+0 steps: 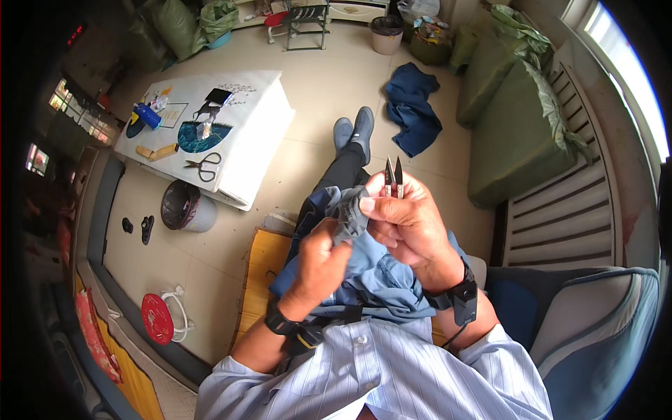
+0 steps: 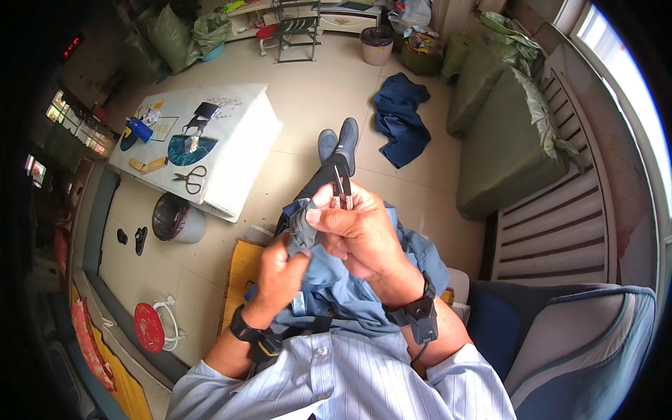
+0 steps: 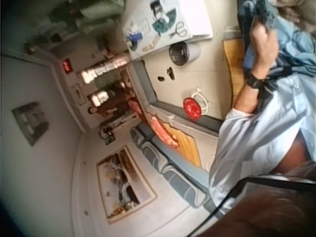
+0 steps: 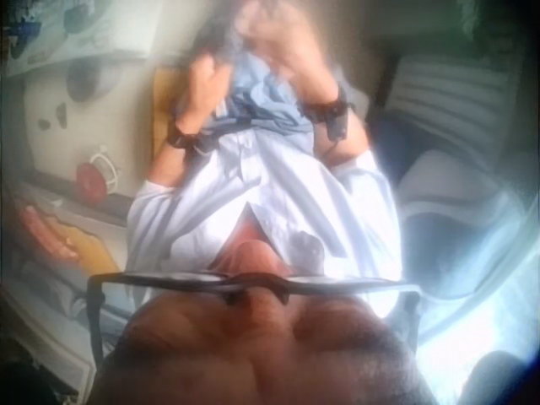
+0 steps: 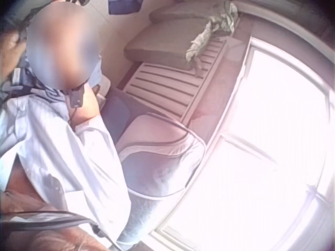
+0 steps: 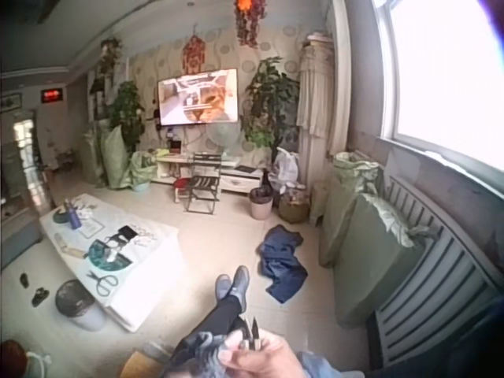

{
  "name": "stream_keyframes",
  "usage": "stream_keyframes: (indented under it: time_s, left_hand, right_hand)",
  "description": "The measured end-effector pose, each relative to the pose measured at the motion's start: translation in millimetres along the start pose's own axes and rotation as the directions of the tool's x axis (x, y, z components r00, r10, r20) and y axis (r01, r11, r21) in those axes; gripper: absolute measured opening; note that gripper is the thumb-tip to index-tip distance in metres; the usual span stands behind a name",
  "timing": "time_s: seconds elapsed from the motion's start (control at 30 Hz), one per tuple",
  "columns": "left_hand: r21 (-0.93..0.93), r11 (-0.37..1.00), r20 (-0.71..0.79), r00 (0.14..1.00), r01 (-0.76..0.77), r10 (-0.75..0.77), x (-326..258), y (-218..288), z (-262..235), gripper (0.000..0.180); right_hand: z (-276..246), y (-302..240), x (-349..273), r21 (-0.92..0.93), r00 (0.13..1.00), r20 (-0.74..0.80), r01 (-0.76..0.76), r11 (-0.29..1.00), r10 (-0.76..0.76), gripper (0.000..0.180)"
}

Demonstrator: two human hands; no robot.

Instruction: The person sits and uses small scissors to cut threads and fabric from a blue garment held in their lap. They repeatedly adjust the fabric and snip at seams and edges.

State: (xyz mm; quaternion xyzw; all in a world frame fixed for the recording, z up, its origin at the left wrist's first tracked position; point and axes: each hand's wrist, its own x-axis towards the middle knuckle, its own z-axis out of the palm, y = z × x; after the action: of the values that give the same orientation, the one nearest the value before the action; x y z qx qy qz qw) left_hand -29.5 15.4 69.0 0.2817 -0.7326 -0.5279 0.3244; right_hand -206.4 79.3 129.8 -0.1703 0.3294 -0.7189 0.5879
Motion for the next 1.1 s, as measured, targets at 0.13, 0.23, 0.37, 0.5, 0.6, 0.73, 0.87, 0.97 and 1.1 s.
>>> stream_keyframes:
  time_s: [0.13,0.23,0.37,0.5,0.6,0.73,0.87,0.97,1.1]
  left_hand:
    - [-0.307,0.89,0.136,0.941,0.337,-0.309,9.1,-6.7,-42.0,0.031]
    - [-0.463,0.773,0.19,0.901,0.433,-0.39,8.2,-5.7,-50.1,0.04]
    - [-0.632,0.619,0.153,0.858,0.466,-0.49,-1.0,-16.2,-50.3,0.042]
    - [-0.641,0.662,-0.024,0.851,0.389,-0.525,-16.2,-48.1,-55.0,0.034]
    - [-0.668,0.663,-0.058,0.865,0.337,-0.498,-23.2,-60.0,-64.5,0.029]
    - [-0.739,0.627,-0.006,0.928,0.247,-0.373,-27.5,-59.8,-75.5,0.03]
    - [-0.777,0.576,0.033,0.93,0.254,-0.367,-24.7,-41.2,-72.8,0.031]
    - [-0.801,0.532,0.103,0.938,0.276,-0.331,-30.6,-42.9,-76.7,0.034]
    - [-0.767,0.524,0.185,0.909,0.37,-0.373,-39.1,-43.6,-81.4,0.033]
  right_hand:
    - [-1.7,-13.1,18.1,-0.125,1.0,0.004,-0.012,0.992,0.013,0.02]
    - [2.0,-10.4,33.0,-0.198,0.999,0.026,-0.028,0.98,0.034,0.019]
    - [4.9,3.7,56.3,-0.243,0.992,0.043,-0.104,0.964,0.118,0.017]
    - [-2.7,10.5,74.9,-0.356,0.979,0.067,-0.159,0.921,0.195,0.012]
    - [-5.5,6.4,75.9,-0.493,0.998,0.013,-0.046,0.869,0.06,0.003]
    - [-30.4,7.8,51.3,-0.594,0.993,-0.114,-0.037,0.804,-0.039,0.004]
    - [-52.1,34.9,25.8,-0.65,0.978,-0.207,-0.107,0.753,-0.039,0.019]
    - [-53.8,60.8,19.3,-0.579,0.961,-0.276,-0.164,0.798,-0.003,0.025]
    - [-64.0,100.4,25.9,-0.533,0.956,-0.288,-0.112,0.839,-0.055,0.024]
